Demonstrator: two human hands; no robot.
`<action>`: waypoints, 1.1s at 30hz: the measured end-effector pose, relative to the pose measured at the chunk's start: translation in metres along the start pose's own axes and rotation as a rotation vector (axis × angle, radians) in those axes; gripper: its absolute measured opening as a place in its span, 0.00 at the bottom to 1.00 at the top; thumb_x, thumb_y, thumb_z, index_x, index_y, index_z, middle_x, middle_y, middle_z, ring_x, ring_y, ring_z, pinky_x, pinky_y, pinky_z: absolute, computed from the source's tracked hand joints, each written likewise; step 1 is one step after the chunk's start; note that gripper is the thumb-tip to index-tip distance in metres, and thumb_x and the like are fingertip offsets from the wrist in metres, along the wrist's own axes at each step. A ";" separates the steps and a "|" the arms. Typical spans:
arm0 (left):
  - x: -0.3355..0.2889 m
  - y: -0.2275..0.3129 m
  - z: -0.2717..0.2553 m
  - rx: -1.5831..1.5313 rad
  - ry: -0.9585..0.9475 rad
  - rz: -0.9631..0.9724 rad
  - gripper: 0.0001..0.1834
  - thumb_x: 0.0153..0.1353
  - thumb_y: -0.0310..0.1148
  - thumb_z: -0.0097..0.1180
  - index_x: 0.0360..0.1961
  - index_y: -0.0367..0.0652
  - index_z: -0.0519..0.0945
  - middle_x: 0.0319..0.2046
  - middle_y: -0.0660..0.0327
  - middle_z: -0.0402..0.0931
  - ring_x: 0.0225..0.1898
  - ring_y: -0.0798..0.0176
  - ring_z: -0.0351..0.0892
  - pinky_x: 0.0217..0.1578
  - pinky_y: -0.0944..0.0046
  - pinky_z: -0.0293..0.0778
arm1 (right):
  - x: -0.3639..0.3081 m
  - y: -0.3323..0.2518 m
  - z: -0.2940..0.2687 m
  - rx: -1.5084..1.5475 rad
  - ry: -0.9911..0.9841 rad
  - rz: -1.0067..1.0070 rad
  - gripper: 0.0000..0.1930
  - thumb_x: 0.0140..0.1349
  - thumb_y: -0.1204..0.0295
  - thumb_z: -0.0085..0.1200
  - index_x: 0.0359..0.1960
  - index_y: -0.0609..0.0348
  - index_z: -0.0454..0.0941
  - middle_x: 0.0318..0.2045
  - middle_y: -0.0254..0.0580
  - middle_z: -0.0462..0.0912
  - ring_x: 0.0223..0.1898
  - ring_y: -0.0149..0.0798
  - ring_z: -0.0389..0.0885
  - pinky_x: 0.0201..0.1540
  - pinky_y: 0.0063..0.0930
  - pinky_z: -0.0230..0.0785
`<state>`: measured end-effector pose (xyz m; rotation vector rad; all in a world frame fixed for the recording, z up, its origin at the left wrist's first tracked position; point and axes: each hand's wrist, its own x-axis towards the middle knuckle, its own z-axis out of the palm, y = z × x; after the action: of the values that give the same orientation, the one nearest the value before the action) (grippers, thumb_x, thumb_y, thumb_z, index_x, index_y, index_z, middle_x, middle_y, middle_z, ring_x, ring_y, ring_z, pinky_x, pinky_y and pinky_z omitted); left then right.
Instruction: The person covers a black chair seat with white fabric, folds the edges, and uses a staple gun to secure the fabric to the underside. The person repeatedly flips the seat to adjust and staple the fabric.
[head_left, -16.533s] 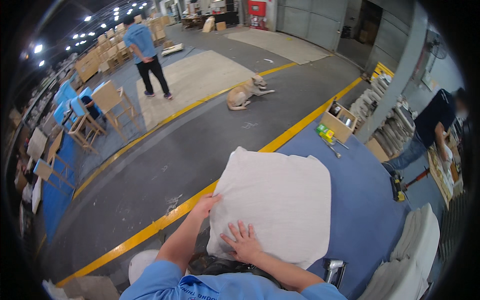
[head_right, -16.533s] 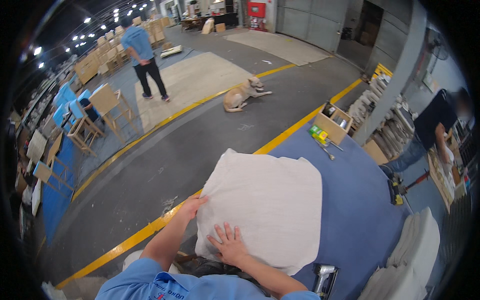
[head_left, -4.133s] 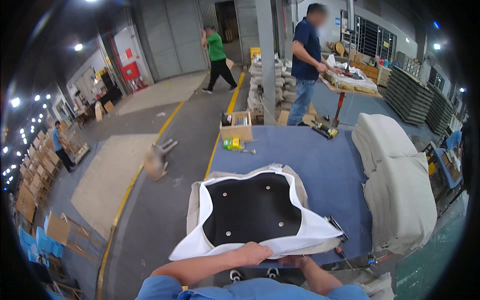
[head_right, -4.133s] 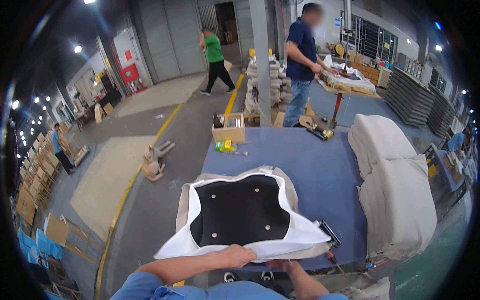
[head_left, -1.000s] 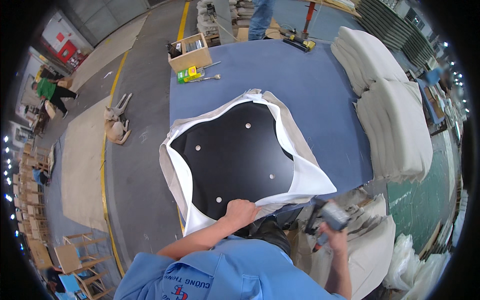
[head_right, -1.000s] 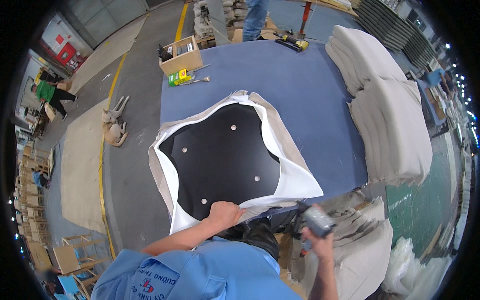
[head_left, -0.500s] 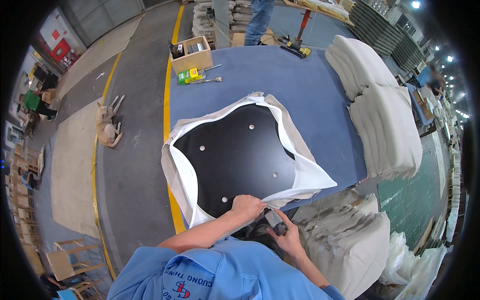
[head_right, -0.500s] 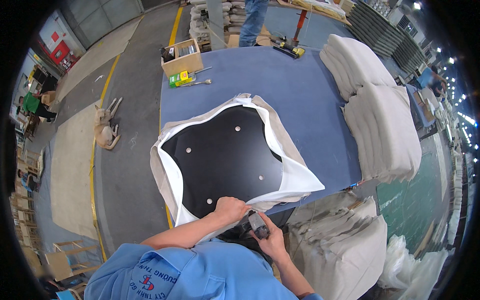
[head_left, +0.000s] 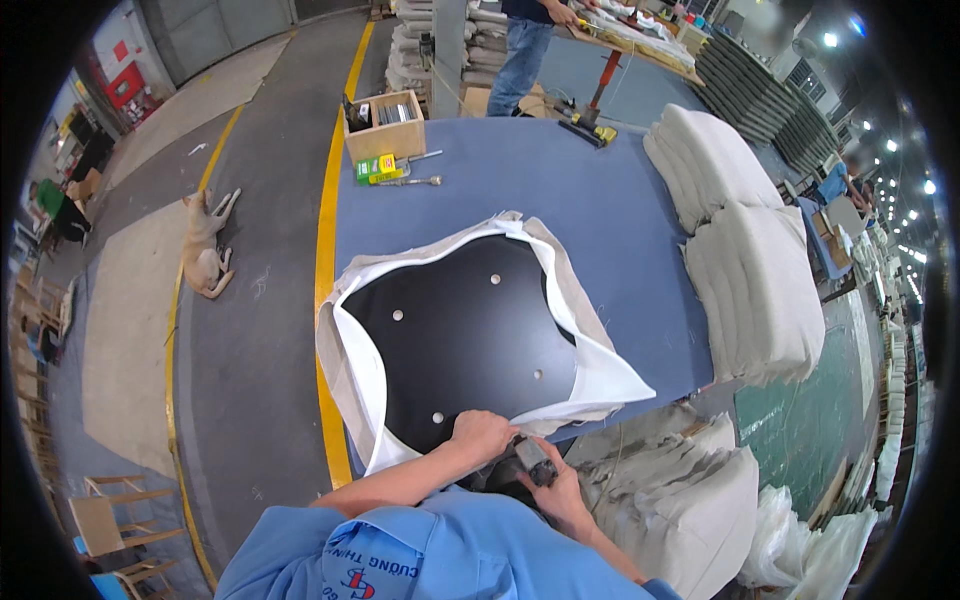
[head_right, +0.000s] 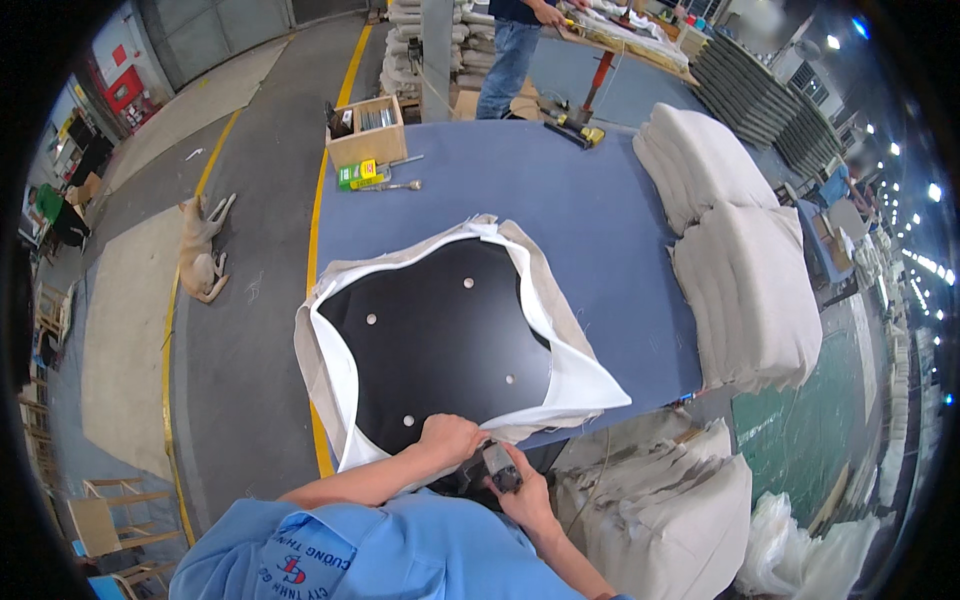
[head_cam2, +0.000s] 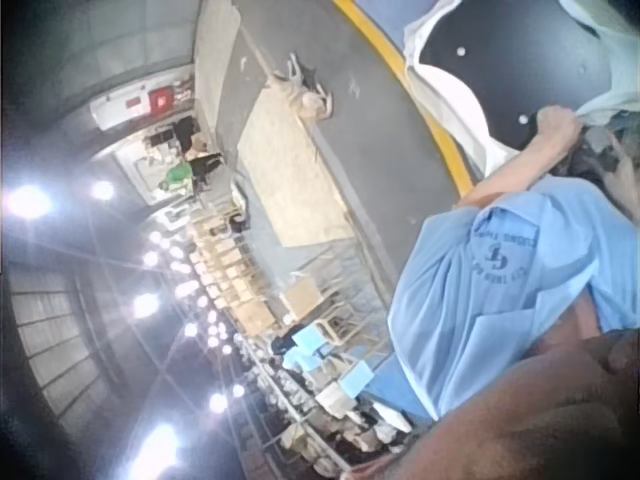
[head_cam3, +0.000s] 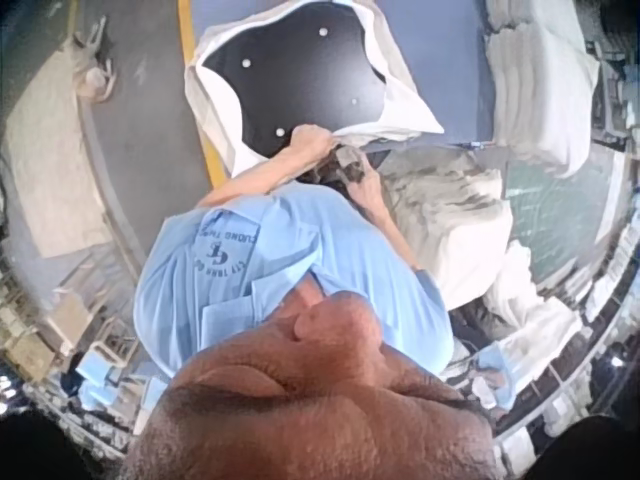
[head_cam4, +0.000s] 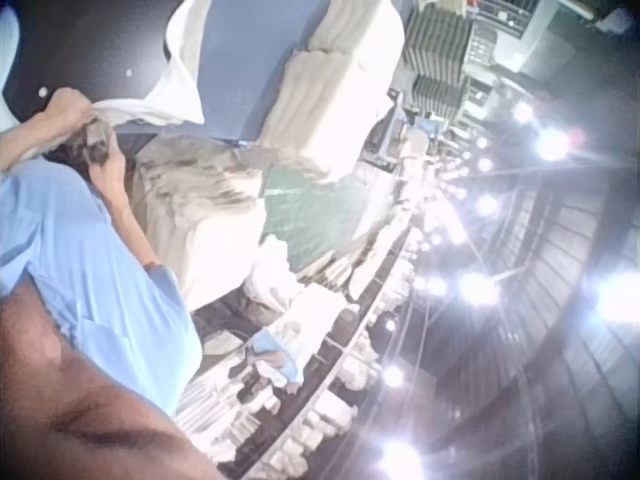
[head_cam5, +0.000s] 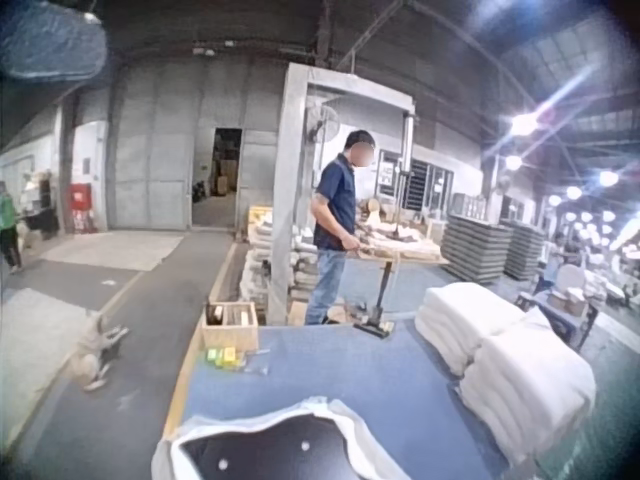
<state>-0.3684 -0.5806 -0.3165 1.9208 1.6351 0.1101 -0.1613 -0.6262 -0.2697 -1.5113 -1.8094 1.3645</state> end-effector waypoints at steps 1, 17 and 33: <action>0.002 0.004 -0.003 -0.005 -0.008 -0.003 0.25 0.71 0.52 0.54 0.32 0.43 0.91 0.29 0.49 0.88 0.35 0.44 0.90 0.36 0.45 0.83 | -0.001 0.004 -0.003 0.004 0.006 -0.037 0.36 0.59 0.73 0.72 0.70 0.52 0.71 0.58 0.55 0.84 0.60 0.49 0.85 0.61 0.38 0.75; -0.005 0.029 -0.004 -0.077 -0.156 -0.323 0.19 0.66 0.48 0.61 0.40 0.42 0.89 0.40 0.48 0.88 0.45 0.43 0.88 0.45 0.43 0.82 | 0.158 -0.008 -0.238 -0.161 0.216 -0.144 0.44 0.48 0.91 0.64 0.71 0.52 0.71 0.56 0.47 0.77 0.56 0.47 0.80 0.60 0.38 0.73; -0.116 -0.158 -0.074 -0.300 1.176 -1.215 0.19 0.63 0.47 0.68 0.45 0.44 0.86 0.43 0.51 0.88 0.44 0.48 0.88 0.47 0.52 0.82 | 0.248 0.074 -0.192 -0.804 0.126 -0.211 0.31 0.57 0.77 0.65 0.65 0.60 0.76 0.60 0.57 0.73 0.53 0.59 0.80 0.56 0.44 0.76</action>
<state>-0.5656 -0.6499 -0.2977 0.2563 2.9694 1.0138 -0.0507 -0.3272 -0.3148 -1.6271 -2.4933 0.4204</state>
